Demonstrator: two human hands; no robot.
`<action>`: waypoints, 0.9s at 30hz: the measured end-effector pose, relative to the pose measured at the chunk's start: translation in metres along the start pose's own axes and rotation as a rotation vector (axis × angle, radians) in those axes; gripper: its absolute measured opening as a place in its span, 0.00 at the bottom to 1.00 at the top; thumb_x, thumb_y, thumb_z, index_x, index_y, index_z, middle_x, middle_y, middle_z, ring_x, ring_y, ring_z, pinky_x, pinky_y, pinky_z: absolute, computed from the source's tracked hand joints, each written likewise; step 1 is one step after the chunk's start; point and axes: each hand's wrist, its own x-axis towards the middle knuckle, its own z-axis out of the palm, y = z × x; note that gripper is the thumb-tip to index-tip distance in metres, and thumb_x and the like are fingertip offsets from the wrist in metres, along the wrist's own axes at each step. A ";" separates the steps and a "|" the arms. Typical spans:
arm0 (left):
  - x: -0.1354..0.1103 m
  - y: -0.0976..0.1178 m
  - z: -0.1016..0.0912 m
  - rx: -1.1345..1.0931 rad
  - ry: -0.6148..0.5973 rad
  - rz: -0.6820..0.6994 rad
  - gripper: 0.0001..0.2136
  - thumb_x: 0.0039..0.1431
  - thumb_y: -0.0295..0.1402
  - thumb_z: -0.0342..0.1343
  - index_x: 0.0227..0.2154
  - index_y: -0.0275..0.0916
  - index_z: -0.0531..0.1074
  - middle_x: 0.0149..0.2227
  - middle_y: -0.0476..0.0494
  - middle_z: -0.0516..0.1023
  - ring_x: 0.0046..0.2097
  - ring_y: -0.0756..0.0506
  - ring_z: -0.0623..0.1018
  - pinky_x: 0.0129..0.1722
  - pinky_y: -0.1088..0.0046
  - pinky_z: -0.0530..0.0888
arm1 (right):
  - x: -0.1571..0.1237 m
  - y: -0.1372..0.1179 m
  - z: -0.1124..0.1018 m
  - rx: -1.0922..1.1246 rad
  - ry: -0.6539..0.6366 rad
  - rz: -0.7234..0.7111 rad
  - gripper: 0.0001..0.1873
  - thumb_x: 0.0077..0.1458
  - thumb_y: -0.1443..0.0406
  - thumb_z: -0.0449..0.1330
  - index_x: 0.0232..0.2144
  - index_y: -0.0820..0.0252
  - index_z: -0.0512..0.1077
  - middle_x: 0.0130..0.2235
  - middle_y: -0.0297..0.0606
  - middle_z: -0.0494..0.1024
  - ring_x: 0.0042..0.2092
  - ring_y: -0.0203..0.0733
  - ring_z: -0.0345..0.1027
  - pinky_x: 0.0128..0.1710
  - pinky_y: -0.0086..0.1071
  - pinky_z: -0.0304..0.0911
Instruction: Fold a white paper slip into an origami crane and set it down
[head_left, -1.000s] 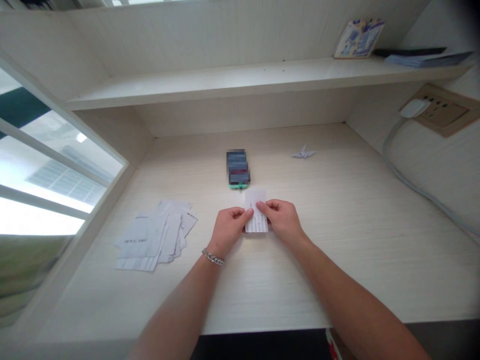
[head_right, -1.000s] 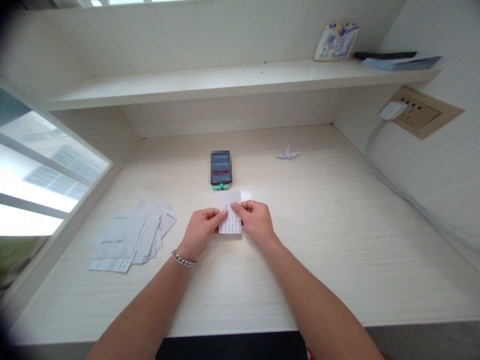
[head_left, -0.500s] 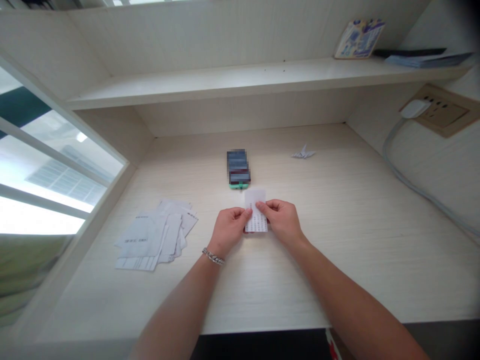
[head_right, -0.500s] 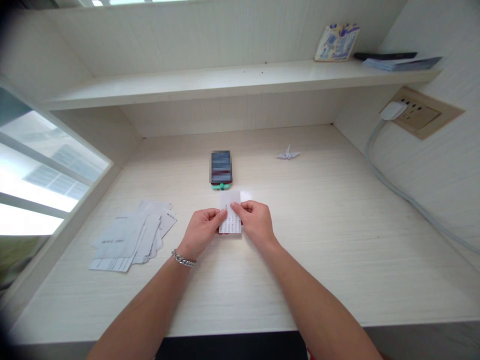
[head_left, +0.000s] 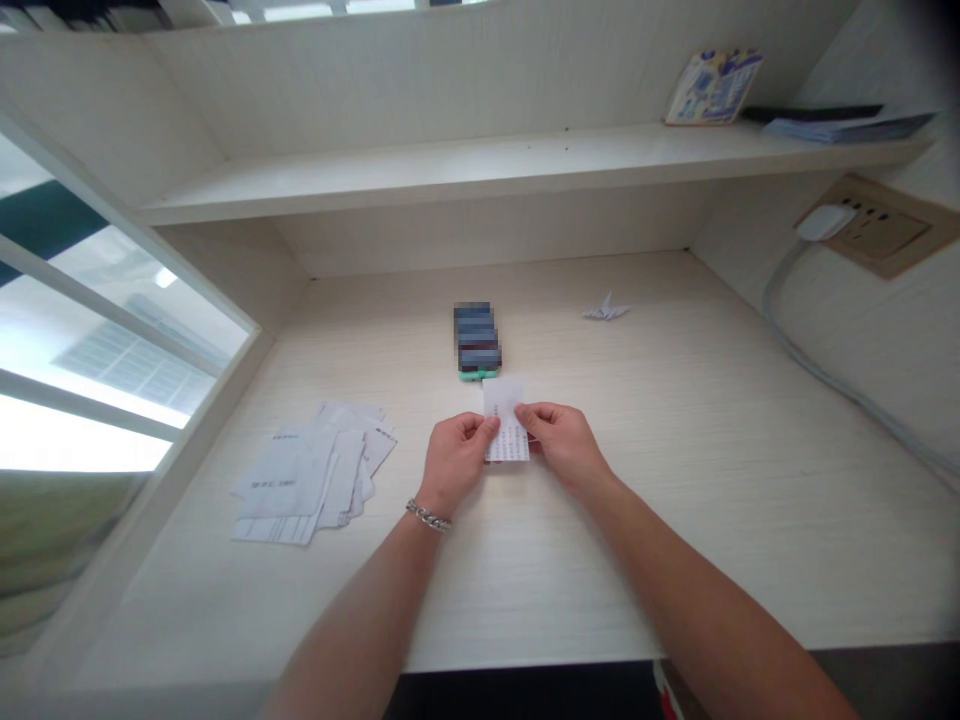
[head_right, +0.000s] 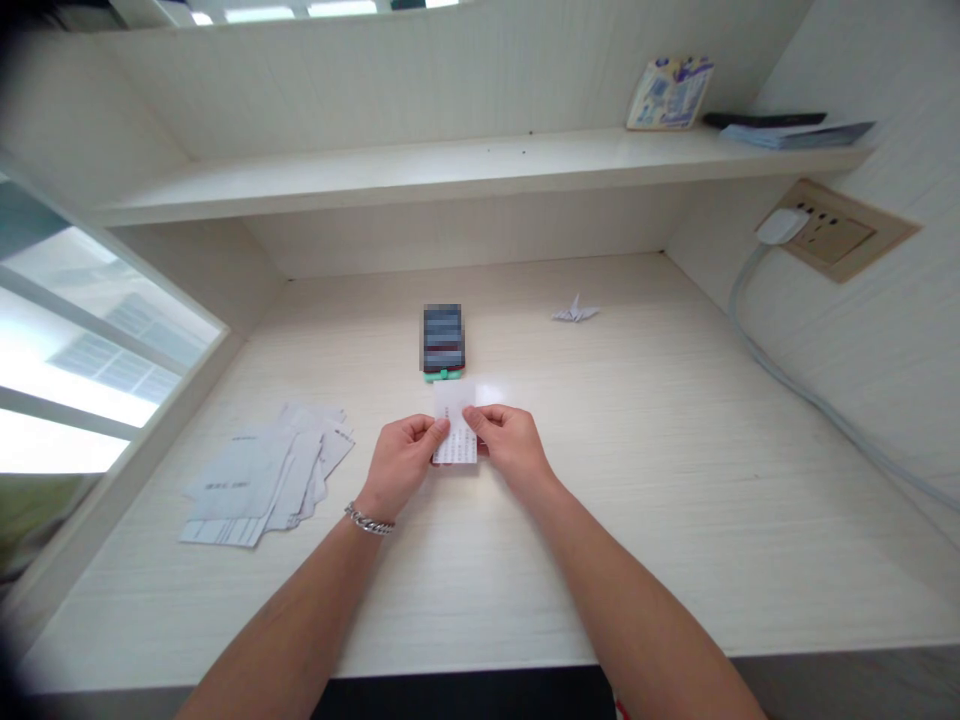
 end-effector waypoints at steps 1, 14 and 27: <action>0.000 0.000 -0.001 0.014 0.021 0.004 0.17 0.51 0.45 0.54 0.23 0.34 0.71 0.19 0.48 0.72 0.22 0.51 0.69 0.20 0.78 0.63 | 0.001 0.001 0.000 -0.006 -0.039 0.033 0.19 0.38 0.51 0.65 0.23 0.62 0.72 0.24 0.36 0.76 0.24 0.37 0.68 0.25 0.31 0.64; 0.001 0.004 -0.001 0.047 0.138 0.028 0.17 0.50 0.45 0.55 0.21 0.34 0.71 0.18 0.49 0.70 0.21 0.52 0.66 0.20 0.78 0.61 | 0.000 0.004 0.001 -0.179 -0.072 0.019 0.19 0.41 0.52 0.64 0.20 0.63 0.68 0.18 0.33 0.70 0.19 0.32 0.61 0.19 0.27 0.57; 0.008 -0.007 0.000 -0.181 0.151 -0.022 0.16 0.49 0.45 0.57 0.23 0.34 0.70 0.21 0.48 0.73 0.23 0.51 0.70 0.23 0.77 0.66 | 0.000 -0.003 -0.001 -0.212 -0.088 -0.029 0.17 0.40 0.54 0.64 0.22 0.63 0.69 0.20 0.33 0.72 0.18 0.30 0.59 0.18 0.26 0.54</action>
